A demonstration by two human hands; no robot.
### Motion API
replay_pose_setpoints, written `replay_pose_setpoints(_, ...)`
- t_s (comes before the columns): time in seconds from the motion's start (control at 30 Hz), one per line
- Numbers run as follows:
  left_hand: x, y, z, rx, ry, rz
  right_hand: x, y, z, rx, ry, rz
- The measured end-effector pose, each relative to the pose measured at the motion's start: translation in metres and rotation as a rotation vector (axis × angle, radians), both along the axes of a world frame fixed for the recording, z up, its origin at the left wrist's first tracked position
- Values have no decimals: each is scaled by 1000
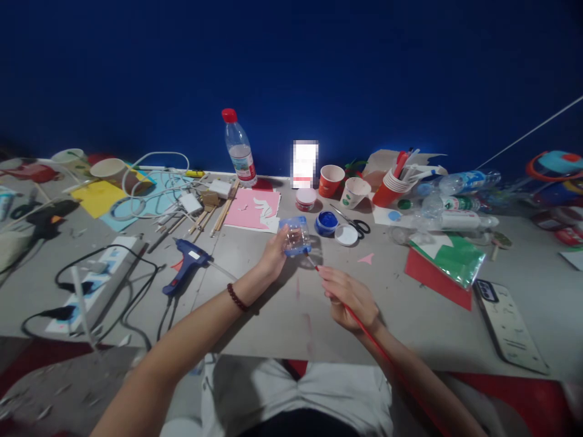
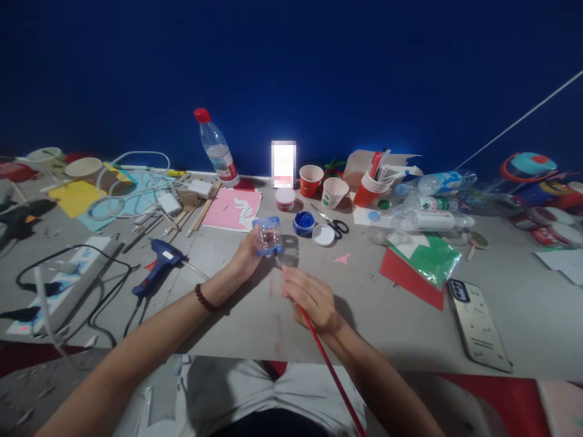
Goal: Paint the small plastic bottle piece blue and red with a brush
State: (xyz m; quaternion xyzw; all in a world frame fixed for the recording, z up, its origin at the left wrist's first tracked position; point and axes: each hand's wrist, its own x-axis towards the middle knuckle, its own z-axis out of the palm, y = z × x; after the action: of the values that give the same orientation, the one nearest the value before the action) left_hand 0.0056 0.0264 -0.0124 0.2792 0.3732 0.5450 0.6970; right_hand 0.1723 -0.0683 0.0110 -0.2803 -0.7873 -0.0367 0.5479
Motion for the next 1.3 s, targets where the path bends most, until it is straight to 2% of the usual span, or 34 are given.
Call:
replay_pose_setpoints(0.4,-1,2,-4,-30,2,-9,2,-1,-7,12,10,-43)
replay_pose_setpoints(0.97,-1,1,-6,-20,-6,-10,0,-2,-5,-16,-60,57)
replay_pose_setpoints(1.3,-2,1,-5,-12,23,-10,1,-2,0,28,-26,20)
